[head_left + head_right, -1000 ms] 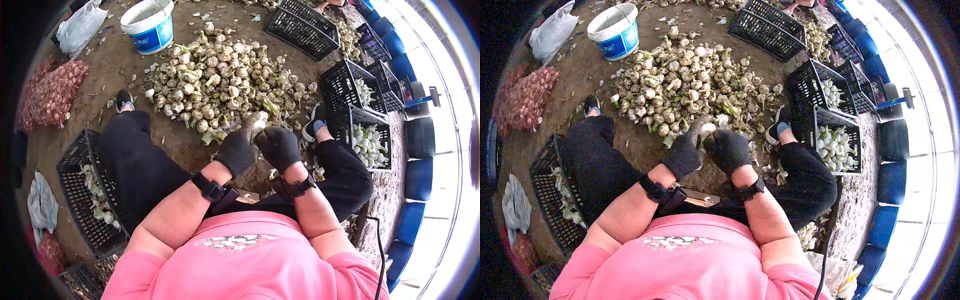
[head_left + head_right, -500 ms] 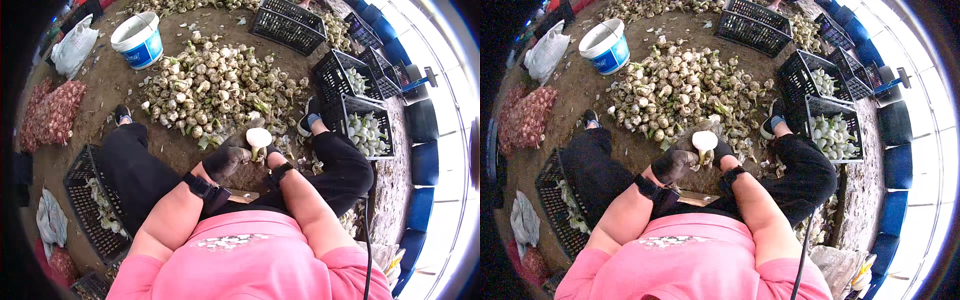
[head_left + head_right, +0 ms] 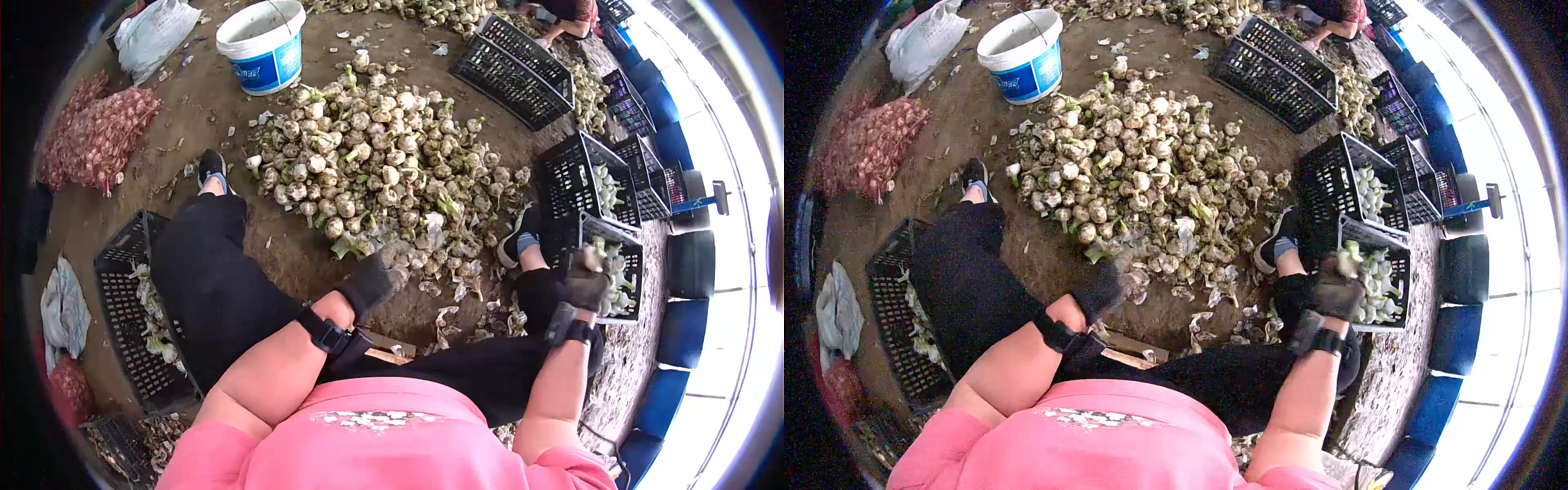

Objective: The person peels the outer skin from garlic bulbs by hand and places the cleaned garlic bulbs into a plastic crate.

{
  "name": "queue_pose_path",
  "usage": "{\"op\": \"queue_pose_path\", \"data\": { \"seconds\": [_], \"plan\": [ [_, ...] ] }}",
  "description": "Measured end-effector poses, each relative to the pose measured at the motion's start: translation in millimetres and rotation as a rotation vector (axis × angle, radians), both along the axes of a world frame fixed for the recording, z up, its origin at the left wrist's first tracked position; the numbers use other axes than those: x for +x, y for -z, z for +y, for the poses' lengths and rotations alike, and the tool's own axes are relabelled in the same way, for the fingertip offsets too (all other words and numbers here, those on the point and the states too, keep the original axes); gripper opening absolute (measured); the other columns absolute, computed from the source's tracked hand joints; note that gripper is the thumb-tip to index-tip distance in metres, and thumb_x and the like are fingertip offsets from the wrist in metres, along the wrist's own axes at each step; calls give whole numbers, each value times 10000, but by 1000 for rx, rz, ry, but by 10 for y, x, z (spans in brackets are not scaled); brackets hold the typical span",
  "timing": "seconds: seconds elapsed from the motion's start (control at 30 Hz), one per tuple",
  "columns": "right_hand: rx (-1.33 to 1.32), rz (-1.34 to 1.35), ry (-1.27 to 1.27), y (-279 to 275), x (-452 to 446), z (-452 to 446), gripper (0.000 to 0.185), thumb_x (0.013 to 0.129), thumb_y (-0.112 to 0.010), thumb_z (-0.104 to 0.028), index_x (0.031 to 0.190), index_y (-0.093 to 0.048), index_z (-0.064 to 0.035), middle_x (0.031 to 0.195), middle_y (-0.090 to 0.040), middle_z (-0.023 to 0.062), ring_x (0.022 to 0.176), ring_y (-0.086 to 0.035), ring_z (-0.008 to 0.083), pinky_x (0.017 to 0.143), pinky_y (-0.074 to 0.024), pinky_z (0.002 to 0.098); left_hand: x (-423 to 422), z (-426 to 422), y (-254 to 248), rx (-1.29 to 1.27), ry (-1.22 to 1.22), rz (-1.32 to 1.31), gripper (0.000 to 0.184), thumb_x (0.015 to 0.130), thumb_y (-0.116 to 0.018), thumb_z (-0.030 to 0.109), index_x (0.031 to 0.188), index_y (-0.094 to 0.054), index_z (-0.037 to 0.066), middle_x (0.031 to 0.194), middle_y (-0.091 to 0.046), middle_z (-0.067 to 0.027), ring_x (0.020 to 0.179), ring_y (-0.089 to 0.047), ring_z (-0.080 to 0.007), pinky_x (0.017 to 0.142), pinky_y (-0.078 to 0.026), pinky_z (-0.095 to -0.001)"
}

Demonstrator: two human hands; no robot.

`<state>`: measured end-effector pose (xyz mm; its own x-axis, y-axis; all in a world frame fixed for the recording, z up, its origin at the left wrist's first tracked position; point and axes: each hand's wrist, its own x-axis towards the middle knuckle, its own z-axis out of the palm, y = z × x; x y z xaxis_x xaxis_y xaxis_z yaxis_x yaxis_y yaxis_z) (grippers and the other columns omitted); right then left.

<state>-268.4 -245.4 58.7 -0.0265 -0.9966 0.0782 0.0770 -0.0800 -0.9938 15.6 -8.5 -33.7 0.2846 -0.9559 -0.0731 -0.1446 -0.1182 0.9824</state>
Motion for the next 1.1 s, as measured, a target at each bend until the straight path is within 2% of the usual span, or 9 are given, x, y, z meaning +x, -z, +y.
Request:
{"op": "queue_pose_path", "data": {
  "seconds": [0.03,0.1,0.27,0.37,0.47,0.67,0.73,0.93,1.1],
  "plan": [
    [267,-770,116,-99,-252,-368,554,786,-659,-389,1115,-464,12,963,-583,160,880,-586,307,817,-524,369,22,-19,-29,3,-10,9,542,835,-514,102,1351,-359,42,944,-583,-61,863,-543,-137,755,-462,-281],
    [390,-607,112,58,-228,-685,456,831,-611,-321,1122,-469,0,1005,-565,159,894,-575,296,857,-517,412,48,-107,-81,51,-15,534,532,828,-505,67,1342,-369,56,879,-542,-17,802,-509,-90,717,-452,-258],
    [249,364,-596,832,1754,-475,262,847,-617,-156,1069,-611,-17,904,-622,58,780,-603,141,630,-520,272,-15,-90,337,123,-37,436,530,825,-503,61,1337,-365,58,890,-528,-12,764,-487,-85,677,-439,-235],
    [-342,892,-607,1697,2748,-841,208,798,-605,-207,931,-652,-55,836,-670,151,800,-636,308,723,-484,380,222,-81,34,246,-94,461,514,814,-477,15,1317,-383,63,921,-514,-24,815,-488,-98,698,-440,-237],
    [-41,847,-800,2135,3413,-1041,559,752,-677,-276,1227,-489,-51,1172,-575,190,1062,-557,326,884,-445,374,251,-60,226,147,-225,449,513,811,-462,3,1314,-389,70,936,-513,-33,794,-487,-100,682,-440,-232],
    [-334,1174,-513,2374,3594,-1096,590,708,-737,-375,1143,-548,-24,971,-650,196,909,-627,323,790,-494,403,249,-33,328,193,-321,669,511,793,-469,-12,1296,-406,50,924,-518,-31,780,-512,-98,682,-443,-238],
    [-292,771,-496,2336,3350,-1098,360,806,-644,-198,1119,-573,-35,938,-653,113,807,-607,187,701,-499,319,271,-77,343,180,-337,792,469,814,-480,32,1279,-418,42,918,-534,-20,786,-521,-99,680,-444,-235],
    [526,-174,-1005,884,2429,342,414,844,-589,-133,1225,-465,-26,1054,-593,89,903,-594,218,755,-517,356,363,-169,196,-15,-660,781,302,877,-521,163,1126,-544,-7,799,-604,0,661,-492,-52,611,-420,-221],
    [381,-28,-1144,482,1932,1060,565,805,-579,-69,1332,-380,-23,1216,-513,103,1062,-529,186,905,-443,310,344,-141,-176,-9,-258,566,283,903,-504,237,1081,-587,32,921,-618,1,802,-565,-85,695,-452,-230]
  ]
}}
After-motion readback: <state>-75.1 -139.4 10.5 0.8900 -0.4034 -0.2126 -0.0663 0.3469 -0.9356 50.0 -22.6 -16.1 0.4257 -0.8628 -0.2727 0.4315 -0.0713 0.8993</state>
